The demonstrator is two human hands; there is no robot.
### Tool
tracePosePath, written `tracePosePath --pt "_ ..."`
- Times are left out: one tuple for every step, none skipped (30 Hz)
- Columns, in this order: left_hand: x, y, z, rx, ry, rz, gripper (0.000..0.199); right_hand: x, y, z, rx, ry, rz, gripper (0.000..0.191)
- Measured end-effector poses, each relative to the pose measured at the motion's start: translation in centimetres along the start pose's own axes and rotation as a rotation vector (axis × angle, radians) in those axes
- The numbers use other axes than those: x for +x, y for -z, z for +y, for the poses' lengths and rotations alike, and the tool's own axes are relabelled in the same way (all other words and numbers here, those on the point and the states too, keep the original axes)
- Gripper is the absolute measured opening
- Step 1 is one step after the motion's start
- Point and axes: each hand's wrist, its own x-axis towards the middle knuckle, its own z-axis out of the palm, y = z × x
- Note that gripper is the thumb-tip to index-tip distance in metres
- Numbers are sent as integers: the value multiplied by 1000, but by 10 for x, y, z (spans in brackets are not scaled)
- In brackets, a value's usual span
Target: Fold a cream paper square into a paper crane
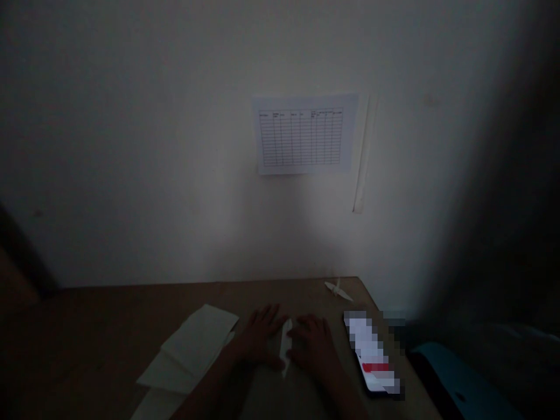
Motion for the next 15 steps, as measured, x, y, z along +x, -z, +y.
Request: tracePosePath --pt "-1 0 1 0 4 2 120 1 0 -1 -14 -13 9 39" --pt "-1 0 2 -1 6 6 121 2 -1 -2 -32 -30 20 36" --pt "-1 1 2 -3 9 13 121 3 -2 -3 -53 -48 31 34" --pt "-1 1 3 -5 8 20 121 4 -3 -3 -75 -65 42 34" --pt "-1 1 2 -7 5 26 120 5 -4 -3 -94 -79 49 34" --pt "-1 0 2 -6 2 29 120 6 -5 -3 -111 -89 53 35" --pt "0 0 1 -4 -5 31 119 8 -6 -3 -126 -98 55 35" --pt "0 -1 0 -2 -10 34 119 10 -7 -2 -138 -105 56 36" --pt "0 -2 -1 1 -13 33 119 12 -8 -2 -150 -112 58 36" --pt "0 -2 -1 2 -14 34 120 14 -8 -2 -163 -123 63 37" --pt "0 -3 -2 3 -12 36 121 16 -9 -3 -174 -136 70 38" --pt "0 -4 -3 2 -11 41 121 18 -9 -3 -184 -149 76 38" --pt "-1 -5 -3 1 -11 47 121 20 -10 -3 -191 -162 81 38" --pt "-2 -6 -3 -1 -15 55 120 21 -11 -4 -194 -172 83 38" --pt "-3 -6 -3 -4 -19 65 119 22 -12 -4 -196 -178 86 37"
